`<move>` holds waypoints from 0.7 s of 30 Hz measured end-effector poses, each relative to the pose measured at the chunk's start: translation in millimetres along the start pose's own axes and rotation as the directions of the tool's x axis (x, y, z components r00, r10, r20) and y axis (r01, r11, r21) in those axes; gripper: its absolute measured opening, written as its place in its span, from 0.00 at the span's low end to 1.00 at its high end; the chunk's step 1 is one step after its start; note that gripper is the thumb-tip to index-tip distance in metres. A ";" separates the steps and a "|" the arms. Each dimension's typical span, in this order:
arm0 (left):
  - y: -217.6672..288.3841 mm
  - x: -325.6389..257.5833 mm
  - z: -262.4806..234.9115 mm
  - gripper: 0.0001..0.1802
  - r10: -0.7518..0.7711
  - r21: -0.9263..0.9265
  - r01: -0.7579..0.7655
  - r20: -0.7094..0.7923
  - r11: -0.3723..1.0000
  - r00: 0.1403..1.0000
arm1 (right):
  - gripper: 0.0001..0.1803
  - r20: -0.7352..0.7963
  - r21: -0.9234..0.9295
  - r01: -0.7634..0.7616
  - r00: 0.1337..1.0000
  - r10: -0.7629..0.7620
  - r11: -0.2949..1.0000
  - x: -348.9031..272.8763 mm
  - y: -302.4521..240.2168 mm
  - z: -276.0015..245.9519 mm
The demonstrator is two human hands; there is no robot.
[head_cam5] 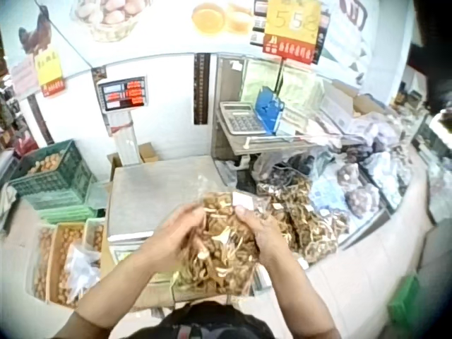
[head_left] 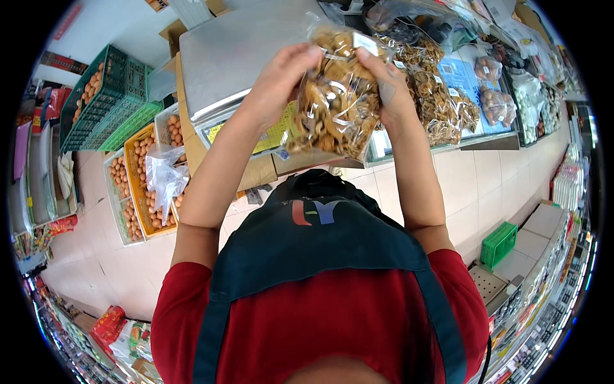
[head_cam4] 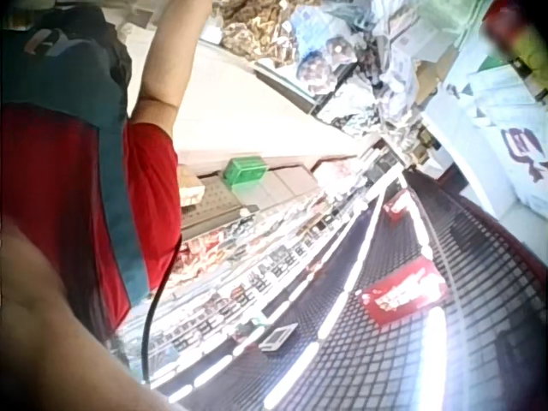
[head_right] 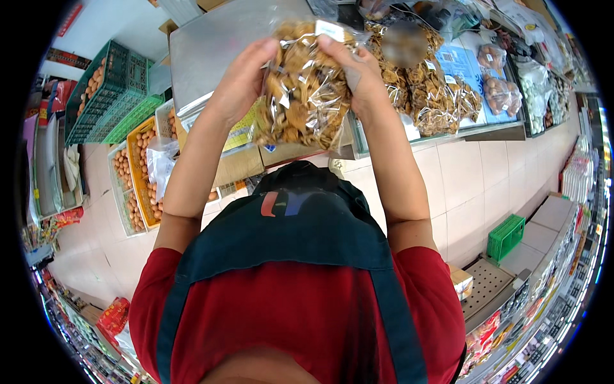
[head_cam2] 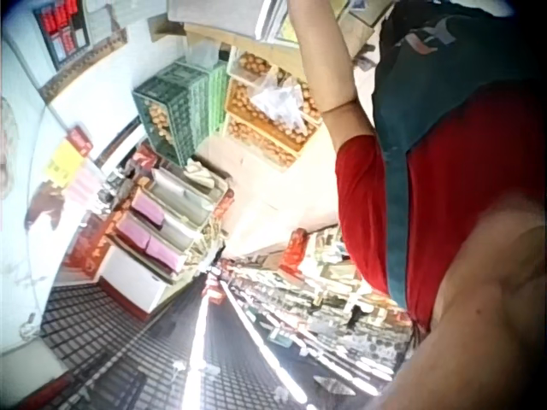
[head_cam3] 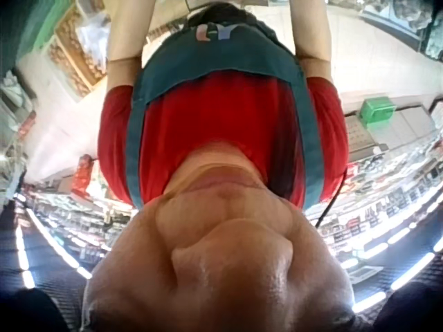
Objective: The person picks up multiple sealed bags of dried food items from a shelf and places them onto a digital scale. They then affix a printed label to each bag and set the labeled bags aside on the counter.
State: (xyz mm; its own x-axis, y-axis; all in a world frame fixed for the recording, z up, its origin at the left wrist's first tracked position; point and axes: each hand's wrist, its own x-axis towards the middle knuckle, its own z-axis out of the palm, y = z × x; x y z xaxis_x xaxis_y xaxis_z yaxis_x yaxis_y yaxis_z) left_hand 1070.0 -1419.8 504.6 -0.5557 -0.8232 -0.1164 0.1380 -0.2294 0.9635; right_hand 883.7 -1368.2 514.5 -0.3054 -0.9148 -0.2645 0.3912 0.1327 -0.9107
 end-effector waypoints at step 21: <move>-60.8 -7.3 46.1 0.27 -0.037 -0.331 -0.016 -0.151 0.943 0.988 | 0.30 -0.159 0.313 -0.025 0.984 0.078 0.949 19.1 13.0 -70.2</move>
State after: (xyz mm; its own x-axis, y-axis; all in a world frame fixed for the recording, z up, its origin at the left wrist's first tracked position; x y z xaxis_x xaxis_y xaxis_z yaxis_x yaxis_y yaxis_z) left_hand 1027.9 -1375.9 458.0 -0.4303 -0.8832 -0.1866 0.4106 -0.3756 0.8309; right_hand 822.0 -1357.2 475.3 -0.4081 -0.8291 -0.3823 0.6507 0.0295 -0.7587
